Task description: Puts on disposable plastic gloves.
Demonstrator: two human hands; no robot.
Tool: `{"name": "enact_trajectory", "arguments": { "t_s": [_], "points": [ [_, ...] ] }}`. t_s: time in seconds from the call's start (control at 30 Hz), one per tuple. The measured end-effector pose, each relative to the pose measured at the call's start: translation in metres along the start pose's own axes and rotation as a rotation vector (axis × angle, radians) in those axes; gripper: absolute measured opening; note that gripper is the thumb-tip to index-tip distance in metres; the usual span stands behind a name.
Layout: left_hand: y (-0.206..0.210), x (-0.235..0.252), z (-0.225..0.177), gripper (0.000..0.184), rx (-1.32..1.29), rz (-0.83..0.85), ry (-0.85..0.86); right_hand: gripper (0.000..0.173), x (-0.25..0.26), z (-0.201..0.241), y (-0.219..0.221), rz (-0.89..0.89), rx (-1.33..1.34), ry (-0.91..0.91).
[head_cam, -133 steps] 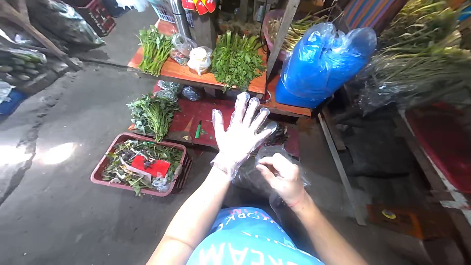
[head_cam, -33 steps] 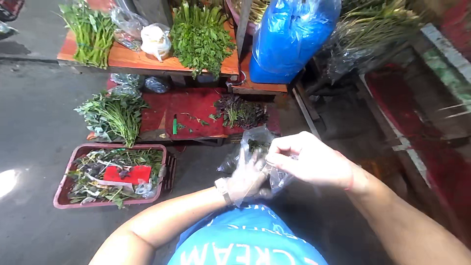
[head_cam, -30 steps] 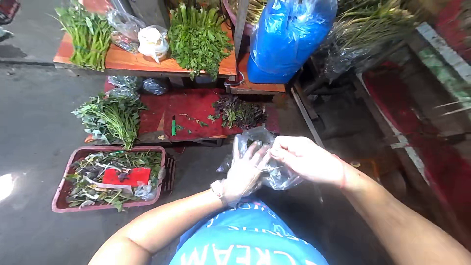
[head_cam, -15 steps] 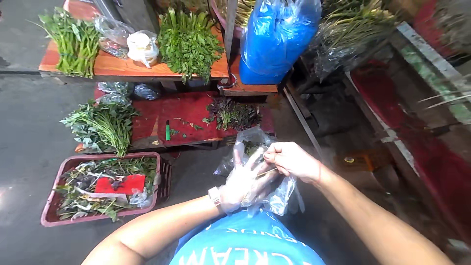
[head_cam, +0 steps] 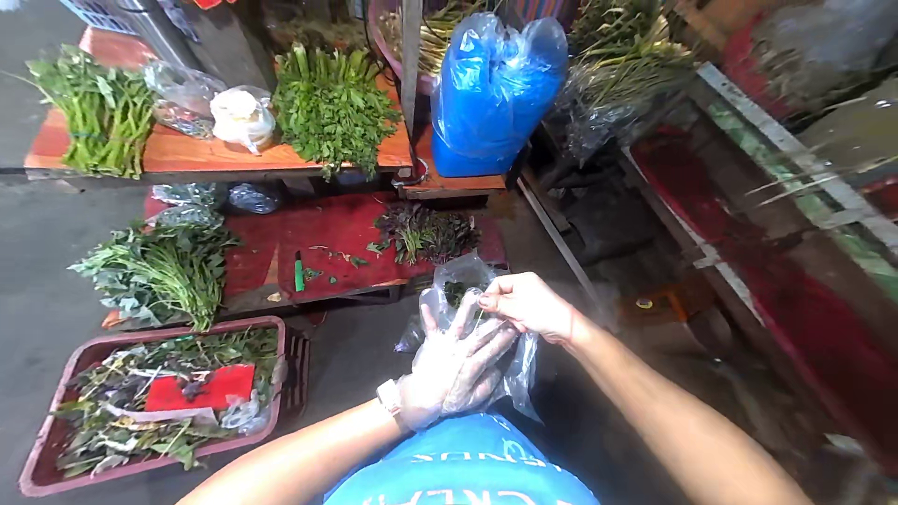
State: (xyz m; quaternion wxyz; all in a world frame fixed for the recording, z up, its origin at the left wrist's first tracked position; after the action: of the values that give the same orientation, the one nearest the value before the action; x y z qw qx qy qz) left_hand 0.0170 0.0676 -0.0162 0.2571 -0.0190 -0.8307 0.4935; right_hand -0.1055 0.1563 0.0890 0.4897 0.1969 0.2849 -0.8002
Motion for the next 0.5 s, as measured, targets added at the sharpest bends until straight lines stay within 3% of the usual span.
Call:
{"name": "enact_trajectory", "arguments": {
  "t_s": [0.17, 0.3, 0.4, 0.5],
  "points": [
    [-0.013, 0.007, 0.005, 0.052, 0.049, -0.051, -0.004, 0.021, 0.007, -0.012, -0.01, 0.005, 0.155, -0.007],
    [-0.022, 0.006, -0.003, 0.046, -0.056, -0.096, 0.167, 0.026, 0.02, -0.033, 0.001, 0.282, 0.367, -0.015],
    [-0.029, 0.014, -0.01, 0.048, -0.063, -0.162, 0.164, 0.027, 0.018, -0.045, 0.026, 0.499, 0.588, -0.191],
    [-0.033, 0.016, 0.009, 0.065, -0.133, -0.259, -0.053, 0.02, 0.008, -0.037, 0.013, 0.201, 0.542, -0.163]
  ]
}}
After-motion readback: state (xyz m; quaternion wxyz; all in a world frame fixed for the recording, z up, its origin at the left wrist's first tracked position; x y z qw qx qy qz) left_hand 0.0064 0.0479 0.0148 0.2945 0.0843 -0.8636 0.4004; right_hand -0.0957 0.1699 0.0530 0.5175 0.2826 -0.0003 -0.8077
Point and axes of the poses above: each hand's wrist, its own x-axis towards the middle knuckle, its own y-axis out of the palm, z = x × y, the point moved 3 cm from there along x, towards the middle knuckle, and after that the axes turned 13 degrees about z, right-handed, at the moved point
